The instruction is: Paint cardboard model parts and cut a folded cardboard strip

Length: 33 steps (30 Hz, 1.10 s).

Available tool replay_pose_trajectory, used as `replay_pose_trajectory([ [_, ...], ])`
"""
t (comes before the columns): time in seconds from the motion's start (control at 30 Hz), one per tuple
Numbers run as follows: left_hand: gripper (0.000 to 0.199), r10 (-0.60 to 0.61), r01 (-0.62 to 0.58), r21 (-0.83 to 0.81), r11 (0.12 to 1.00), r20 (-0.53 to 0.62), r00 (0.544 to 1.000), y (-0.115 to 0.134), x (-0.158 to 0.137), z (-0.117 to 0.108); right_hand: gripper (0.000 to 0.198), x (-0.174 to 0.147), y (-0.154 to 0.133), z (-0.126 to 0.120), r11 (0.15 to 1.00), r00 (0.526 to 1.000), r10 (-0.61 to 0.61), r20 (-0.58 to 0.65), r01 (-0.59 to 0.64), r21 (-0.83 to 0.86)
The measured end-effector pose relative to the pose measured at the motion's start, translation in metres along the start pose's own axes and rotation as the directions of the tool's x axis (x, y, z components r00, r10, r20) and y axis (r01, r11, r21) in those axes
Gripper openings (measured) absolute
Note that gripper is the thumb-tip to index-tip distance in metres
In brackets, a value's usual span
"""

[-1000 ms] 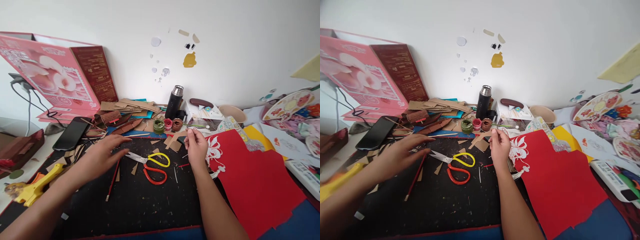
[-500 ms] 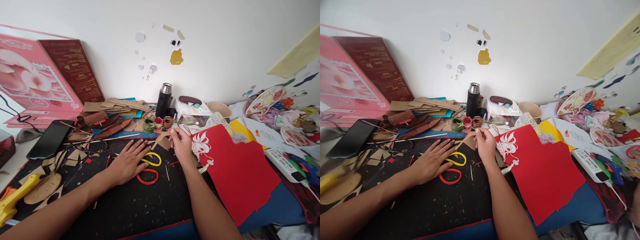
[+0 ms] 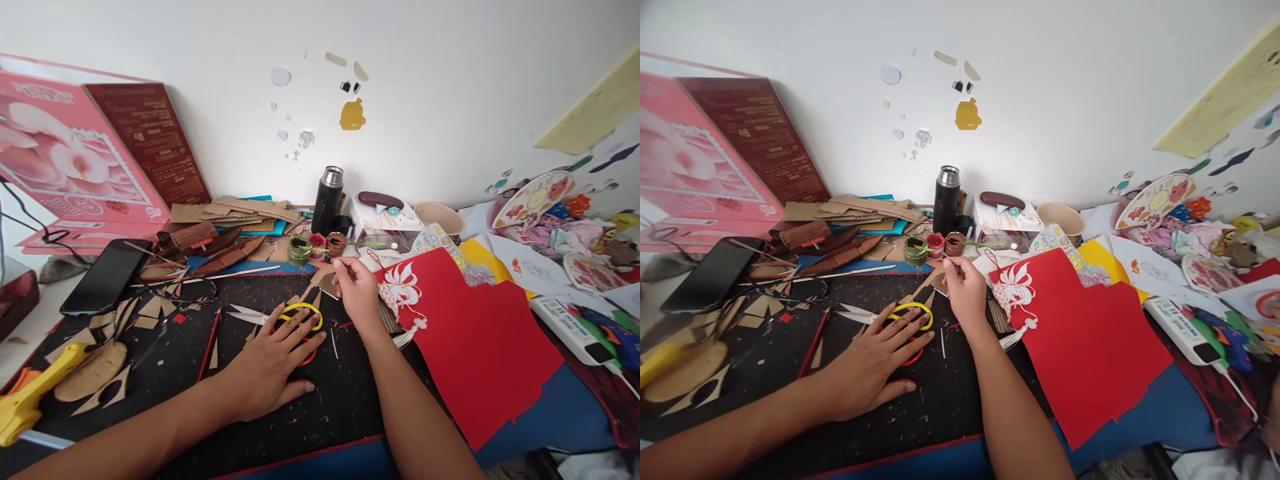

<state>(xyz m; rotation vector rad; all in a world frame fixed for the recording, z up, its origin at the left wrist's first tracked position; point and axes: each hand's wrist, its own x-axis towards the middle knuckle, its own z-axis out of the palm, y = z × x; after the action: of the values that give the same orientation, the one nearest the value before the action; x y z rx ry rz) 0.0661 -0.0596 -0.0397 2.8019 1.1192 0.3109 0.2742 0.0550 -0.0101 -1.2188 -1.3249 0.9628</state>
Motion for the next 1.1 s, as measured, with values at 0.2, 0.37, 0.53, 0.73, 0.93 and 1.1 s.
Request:
replay_pose_trajectory([
  [0.2, 0.073, 0.016, -0.016, -0.002, 1.000, -0.020, 1.000, -0.005, 0.005, -0.002, 0.035, 0.000, 0.003, 0.002, 1.000, 1.000, 0.001, 0.001, -0.001, -0.023],
  [0.37, 0.073, 0.045, -0.048, -0.026, 0.999, -0.099, 0.994, -0.012, 0.023, -0.001, 0.029, -0.006, 0.007, 0.008, 0.986, 0.987, -0.105, 0.123, 0.120, -0.120],
  [0.53, 0.065, 0.057, -0.062, -0.082, 0.995, -0.063, 0.996, -0.024, 0.041, -0.001, 0.018, -0.018, 0.000, 0.018, 0.897, 0.914, -0.191, 0.357, 0.310, -0.314],
  [0.73, 0.058, 0.037, -0.043, -0.088, 0.995, -0.074, 0.997, -0.039, 0.055, 0.007, 0.023, -0.020, -0.005, 0.018, 0.840, 0.890, -0.152, 0.431, 0.346, -0.418],
  [0.93, 0.045, 0.001, -0.004, -0.046, 0.999, -0.058, 0.998, -0.040, 0.067, 0.010, 0.021, -0.021, -0.008, 0.017, 0.794, 0.857, -0.176, 0.484, 0.414, -0.445],
  [1.1, 0.044, -0.014, 0.014, -0.072, 0.997, 0.001, 1.000, -0.022, 0.048, -0.032, 0.025, -0.023, -0.020, 0.017, 0.834, 0.860, -0.136, 0.492, 0.368, -0.412],
])
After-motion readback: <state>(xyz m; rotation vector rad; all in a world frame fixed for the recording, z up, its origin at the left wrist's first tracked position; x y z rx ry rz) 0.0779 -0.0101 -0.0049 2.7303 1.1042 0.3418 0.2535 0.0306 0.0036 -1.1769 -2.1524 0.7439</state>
